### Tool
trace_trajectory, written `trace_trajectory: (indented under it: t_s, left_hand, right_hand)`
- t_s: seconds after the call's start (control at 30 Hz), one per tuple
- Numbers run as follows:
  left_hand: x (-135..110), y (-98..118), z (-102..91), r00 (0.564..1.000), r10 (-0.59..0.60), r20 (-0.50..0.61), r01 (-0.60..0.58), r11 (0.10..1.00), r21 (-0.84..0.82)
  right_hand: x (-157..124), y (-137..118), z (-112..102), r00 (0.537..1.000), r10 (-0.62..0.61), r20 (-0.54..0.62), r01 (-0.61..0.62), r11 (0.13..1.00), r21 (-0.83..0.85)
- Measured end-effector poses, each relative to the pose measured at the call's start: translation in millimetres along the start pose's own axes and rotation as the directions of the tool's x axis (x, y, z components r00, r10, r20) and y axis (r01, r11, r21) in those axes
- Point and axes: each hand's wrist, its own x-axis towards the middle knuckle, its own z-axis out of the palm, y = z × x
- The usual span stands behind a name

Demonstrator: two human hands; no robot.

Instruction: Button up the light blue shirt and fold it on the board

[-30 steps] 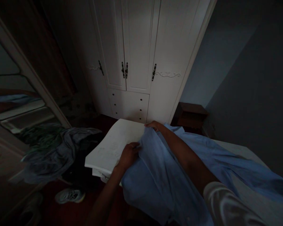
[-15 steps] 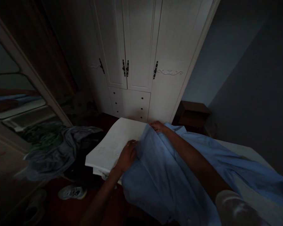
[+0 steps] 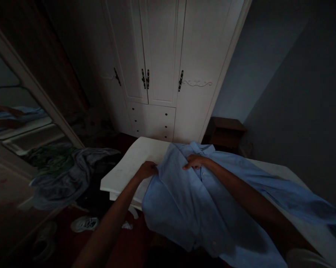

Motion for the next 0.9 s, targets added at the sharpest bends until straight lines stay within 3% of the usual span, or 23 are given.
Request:
trace_trajectory:
  t_s: [0.1, 0.17, 0.27, 0.37, 0.63, 0.8, 0.9]
  left_hand:
    - [-1, 5, 6.3, 0.995, -0.057, -0.076, 0.061, 0.996, 0.062]
    - [-2, 8, 9.2, 0.986, -0.096, -0.139, 0.108, 0.991, 0.080]
    - [-4, 11, 11.4, 0.971, -0.135, -0.195, 0.152, 0.986, 0.073]
    - [-6, 14, 11.7, 0.966, -0.147, -0.214, 0.163, 0.985, 0.059]
    - [-10, 18, 8.2, 0.930, -0.232, -0.286, 0.270, 0.957, 0.103]
    - [-14, 24, 16.5, 0.912, -0.219, -0.346, 0.271, 0.957, 0.107]
    - [-19, 28, 23.0, 0.919, -0.121, -0.376, 0.186, 0.972, 0.142]
  right_hand:
    - [-20, 9, 5, 0.995, -0.074, 0.074, 0.057, 0.976, 0.209]
    - [-31, 16, 7, 0.991, -0.114, 0.077, 0.074, 0.912, 0.403]
    - [-42, 29, 13, 0.994, -0.105, -0.024, 0.100, 0.823, 0.560]
    - [-45, 41, 23, 0.982, -0.087, -0.165, 0.169, 0.786, 0.594]
    - [-41, 43, 43, 0.958, -0.077, -0.275, 0.191, 0.890, 0.415]
    - [-37, 33, 33, 0.945, -0.081, -0.318, 0.126, 0.984, 0.125]
    - [-24, 16, 20, 0.910, -0.155, -0.383, 0.140, 0.988, -0.068]
